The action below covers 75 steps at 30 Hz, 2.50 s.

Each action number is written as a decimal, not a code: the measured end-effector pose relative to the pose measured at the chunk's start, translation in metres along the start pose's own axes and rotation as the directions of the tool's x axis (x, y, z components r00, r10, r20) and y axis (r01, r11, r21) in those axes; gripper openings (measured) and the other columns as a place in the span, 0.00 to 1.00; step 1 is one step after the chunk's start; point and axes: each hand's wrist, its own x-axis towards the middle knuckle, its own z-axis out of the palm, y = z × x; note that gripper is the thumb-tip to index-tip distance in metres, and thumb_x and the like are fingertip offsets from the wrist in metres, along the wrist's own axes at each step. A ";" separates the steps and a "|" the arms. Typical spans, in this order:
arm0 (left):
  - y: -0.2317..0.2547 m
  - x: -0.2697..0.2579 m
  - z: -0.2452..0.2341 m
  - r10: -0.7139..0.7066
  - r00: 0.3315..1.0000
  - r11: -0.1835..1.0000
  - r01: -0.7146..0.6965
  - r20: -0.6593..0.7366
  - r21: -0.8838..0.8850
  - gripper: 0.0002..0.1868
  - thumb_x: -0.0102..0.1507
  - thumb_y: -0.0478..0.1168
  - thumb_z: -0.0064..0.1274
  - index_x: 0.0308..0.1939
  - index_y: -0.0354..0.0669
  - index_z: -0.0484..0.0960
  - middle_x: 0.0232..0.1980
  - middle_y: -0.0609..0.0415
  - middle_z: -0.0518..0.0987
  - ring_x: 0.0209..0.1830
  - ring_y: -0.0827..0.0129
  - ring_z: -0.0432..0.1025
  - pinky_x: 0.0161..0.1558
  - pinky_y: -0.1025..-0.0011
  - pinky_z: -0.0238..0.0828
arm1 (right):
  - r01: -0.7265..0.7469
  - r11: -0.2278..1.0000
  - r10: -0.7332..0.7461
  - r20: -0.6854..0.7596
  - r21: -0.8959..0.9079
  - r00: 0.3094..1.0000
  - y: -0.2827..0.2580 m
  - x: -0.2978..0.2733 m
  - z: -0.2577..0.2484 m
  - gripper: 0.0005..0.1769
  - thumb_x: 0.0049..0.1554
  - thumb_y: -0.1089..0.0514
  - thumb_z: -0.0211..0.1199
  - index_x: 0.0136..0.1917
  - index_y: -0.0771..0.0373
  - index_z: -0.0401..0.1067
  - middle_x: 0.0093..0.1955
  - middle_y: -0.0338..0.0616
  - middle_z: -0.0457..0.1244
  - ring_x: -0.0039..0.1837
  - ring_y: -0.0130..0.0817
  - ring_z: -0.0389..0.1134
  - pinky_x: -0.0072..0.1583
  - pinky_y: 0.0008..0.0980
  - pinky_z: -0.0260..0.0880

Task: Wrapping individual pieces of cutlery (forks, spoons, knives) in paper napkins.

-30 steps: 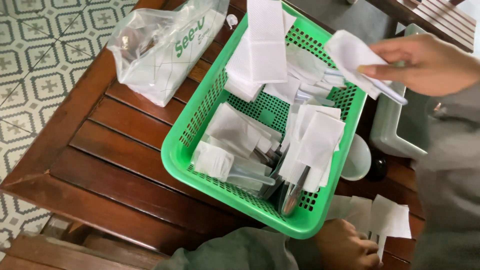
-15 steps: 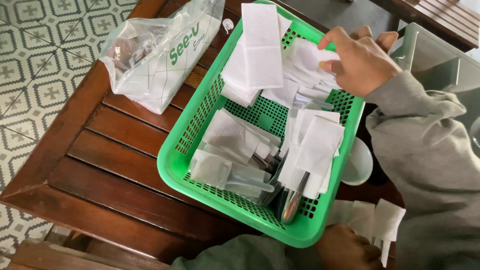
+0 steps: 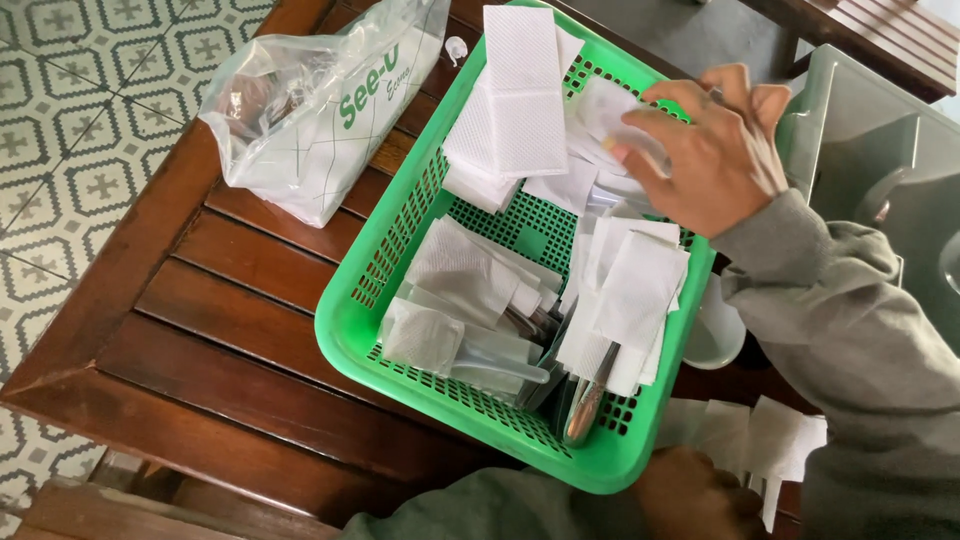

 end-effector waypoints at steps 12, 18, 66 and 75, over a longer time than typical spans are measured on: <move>0.015 0.004 -0.048 0.210 0.969 0.955 -0.231 0.127 0.185 0.14 0.46 0.39 0.59 0.36 0.50 0.86 0.39 0.52 0.84 0.38 0.55 0.81 0.27 0.53 0.62 | 0.153 0.980 -0.161 -0.058 -0.124 0.985 0.006 0.013 0.016 0.10 0.70 0.42 0.72 0.53 0.45 0.79 0.47 0.24 0.70 0.53 0.32 0.69 0.54 0.32 0.59; 0.016 0.002 -0.054 0.196 0.972 0.970 -0.212 0.127 0.122 0.11 0.63 0.46 0.49 0.41 0.50 0.85 0.41 0.54 0.83 0.36 0.55 0.80 0.27 0.50 0.63 | 0.204 0.979 -0.204 0.024 -0.014 0.979 0.008 0.014 0.017 0.11 0.68 0.45 0.70 0.56 0.52 0.78 0.52 0.33 0.72 0.53 0.36 0.73 0.53 0.37 0.67; -0.072 0.002 0.087 0.724 0.686 0.690 -0.721 0.078 -0.069 0.11 0.61 0.41 0.44 0.37 0.39 0.78 0.44 0.45 0.79 0.34 0.52 0.78 0.46 0.58 0.78 | -0.164 0.417 -0.203 0.268 0.894 0.942 -0.164 0.052 -0.067 0.16 0.56 0.46 0.70 0.48 0.57 0.71 0.43 0.36 0.69 0.44 0.35 0.69 0.45 0.36 0.68; -0.047 -0.011 0.059 0.631 0.766 0.771 -0.637 0.120 0.011 0.09 0.63 0.39 0.45 0.40 0.41 0.80 0.48 0.49 0.80 0.37 0.51 0.76 0.49 0.58 0.77 | -0.208 0.349 -0.142 0.271 0.914 0.952 -0.147 0.047 -0.064 0.11 0.60 0.58 0.64 0.53 0.66 0.70 0.49 0.48 0.72 0.47 0.35 0.77 0.44 0.22 0.84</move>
